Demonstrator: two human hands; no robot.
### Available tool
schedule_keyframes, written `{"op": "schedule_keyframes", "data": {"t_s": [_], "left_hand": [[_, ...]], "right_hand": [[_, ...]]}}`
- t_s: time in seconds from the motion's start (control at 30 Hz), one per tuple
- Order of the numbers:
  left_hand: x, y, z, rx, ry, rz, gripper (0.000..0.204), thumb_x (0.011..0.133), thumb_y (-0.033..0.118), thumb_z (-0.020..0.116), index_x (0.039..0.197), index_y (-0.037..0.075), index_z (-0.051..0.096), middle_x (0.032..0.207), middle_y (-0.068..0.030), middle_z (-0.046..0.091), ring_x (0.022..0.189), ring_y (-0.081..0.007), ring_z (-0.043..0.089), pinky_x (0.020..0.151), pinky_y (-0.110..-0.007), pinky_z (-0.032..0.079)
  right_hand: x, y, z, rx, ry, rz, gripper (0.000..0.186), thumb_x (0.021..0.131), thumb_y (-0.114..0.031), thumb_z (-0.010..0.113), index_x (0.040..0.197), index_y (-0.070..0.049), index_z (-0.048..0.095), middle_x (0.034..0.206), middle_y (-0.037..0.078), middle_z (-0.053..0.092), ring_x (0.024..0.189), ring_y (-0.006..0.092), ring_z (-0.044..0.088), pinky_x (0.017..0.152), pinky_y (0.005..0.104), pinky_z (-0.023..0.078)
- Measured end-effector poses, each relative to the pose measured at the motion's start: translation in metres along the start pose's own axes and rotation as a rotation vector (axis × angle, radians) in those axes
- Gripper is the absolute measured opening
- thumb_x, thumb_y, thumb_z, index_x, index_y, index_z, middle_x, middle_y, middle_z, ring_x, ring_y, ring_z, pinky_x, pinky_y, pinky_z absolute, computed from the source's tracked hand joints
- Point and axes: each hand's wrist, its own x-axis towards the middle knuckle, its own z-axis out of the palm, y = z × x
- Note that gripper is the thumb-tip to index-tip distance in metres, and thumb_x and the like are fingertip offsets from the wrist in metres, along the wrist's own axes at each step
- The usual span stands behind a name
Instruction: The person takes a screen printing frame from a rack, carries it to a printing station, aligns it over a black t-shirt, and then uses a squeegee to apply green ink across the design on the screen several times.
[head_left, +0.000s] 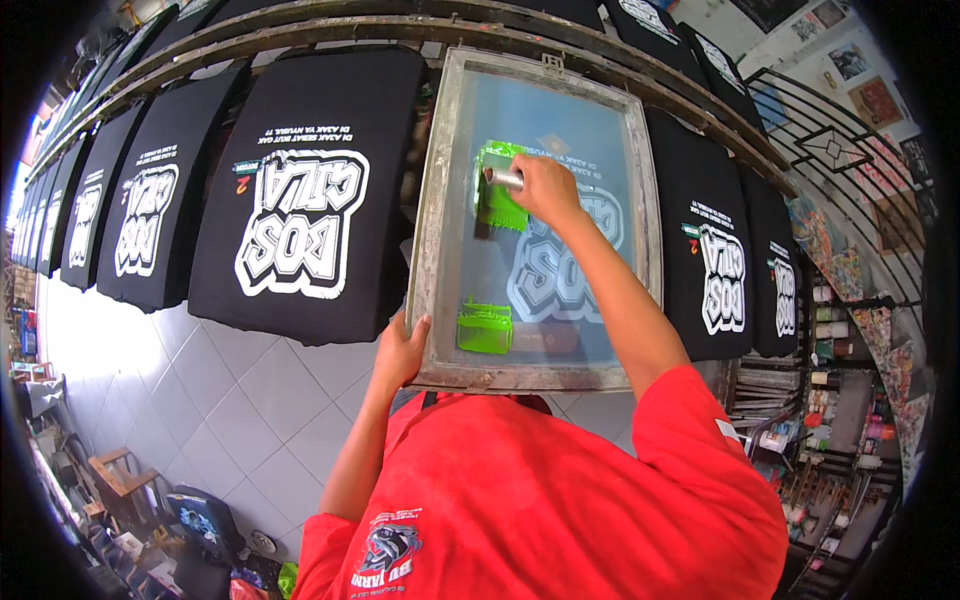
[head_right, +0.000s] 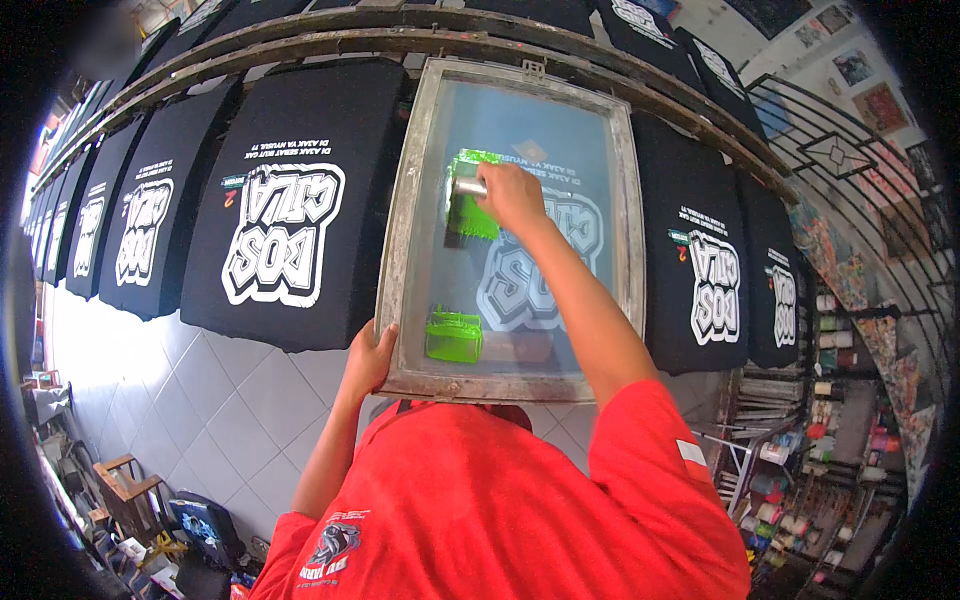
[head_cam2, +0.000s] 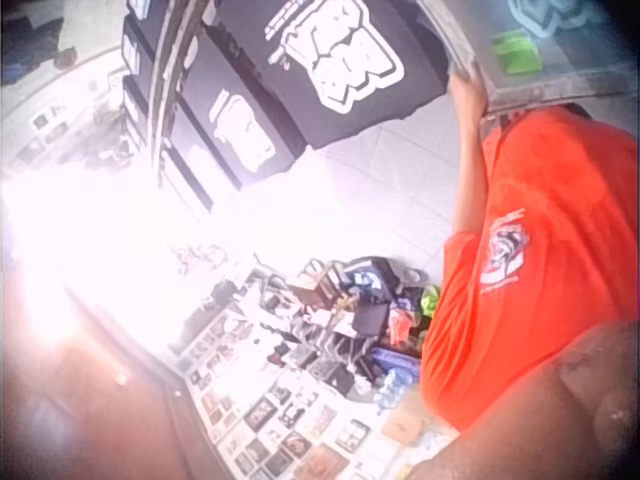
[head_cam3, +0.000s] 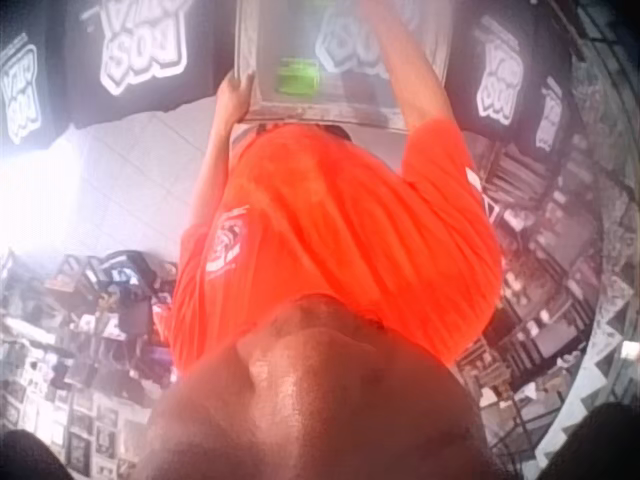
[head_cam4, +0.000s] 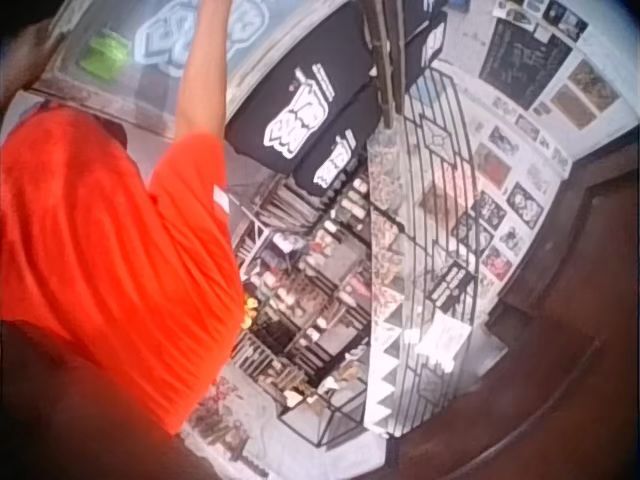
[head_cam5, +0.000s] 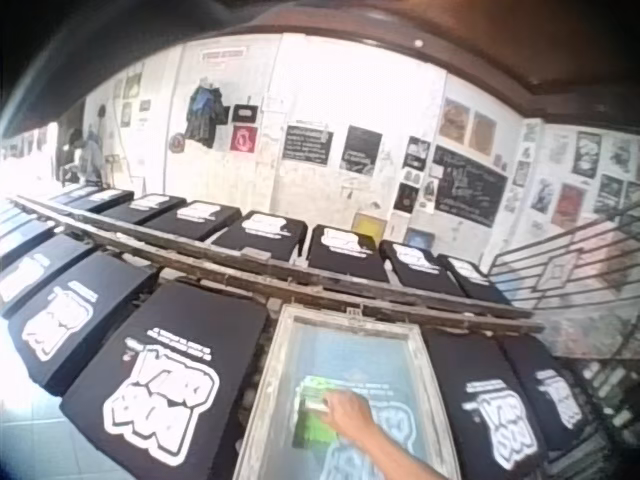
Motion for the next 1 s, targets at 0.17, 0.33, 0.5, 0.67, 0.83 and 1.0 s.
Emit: {"op": "schedule_keyframes", "data": {"t_s": [0.17,0.33,0.5,0.67,0.83,1.0], "left_hand": [[0.0,-0.001,-0.001,0.027,-0.005,-0.024,0.039,0.091,0.03,0.055,0.111,-0.003,0.059,0.1,-0.0269,0.064,0.099,-0.0405,0.06,0.084,-0.042,0.046],[-0.001,0.01,-0.003,0.013,-0.028,-0.007,0.039,0.091,0.03,0.054,0.109,-0.004,0.059,0.097,-0.0258,0.064,0.095,-0.039,0.062,0.082,-0.041,0.046],[-0.001,0.008,0.0,0.007,-0.005,0.018,0.039,0.091,0.03,0.054,0.105,-0.006,0.059,0.092,-0.0255,0.065,0.09,-0.038,0.063,0.079,-0.042,0.047],[0.002,0.0,0.004,0.009,0.02,0.031,0.04,0.092,0.031,0.054,0.101,-0.006,0.06,0.09,-0.0246,0.065,0.088,-0.0349,0.064,0.077,-0.041,0.047],[0.002,0.0,0.003,-0.02,-0.015,-0.021,0.041,0.093,0.032,0.053,0.104,-0.007,0.059,0.09,-0.0228,0.065,0.087,-0.0293,0.063,0.079,-0.038,0.047],[0.004,-0.018,0.004,-0.058,0.025,-0.017,0.042,0.094,0.031,0.052,0.107,-0.009,0.058,0.091,-0.0183,0.065,0.087,-0.0206,0.059,0.081,-0.034,0.045]], "right_hand": [[-0.03,-0.026,-0.035,0.044,-0.226,0.02,0.021,0.068,-0.02,0.072,0.085,-0.011,0.063,0.08,0.013,0.067,0.075,0.0342,0.063,0.066,0.042,0.05],[-0.056,0.014,-0.036,0.814,0.111,0.381,0.023,0.076,-0.018,0.07,0.095,-0.007,0.066,0.079,0.008,0.067,0.075,0.0218,0.066,0.065,0.035,0.052],[-0.106,0.056,-0.032,1.736,0.272,0.862,0.029,0.085,-0.02,0.066,0.11,-0.007,0.059,0.099,0.002,0.064,0.085,0.0155,0.063,0.066,0.0289,0.053],[-0.159,0.086,-0.03,2.026,0.363,0.847,0.027,0.087,-0.023,0.064,0.109,-0.009,0.057,0.097,0.003,0.062,0.084,0.014,0.062,0.071,0.0282,0.053],[-0.202,0.121,-0.048,1.794,0.627,0.794,0.037,0.088,-0.025,0.061,0.115,-0.001,0.056,0.106,0.009,0.064,0.099,0.0191,0.062,0.088,0.0328,0.048],[-0.254,0.173,-0.057,1.706,0.598,0.794,0.035,0.087,-0.024,0.062,0.113,-0.001,0.059,0.11,0.007,0.064,0.103,0.02,0.059,0.095,0.0334,0.041]]}}
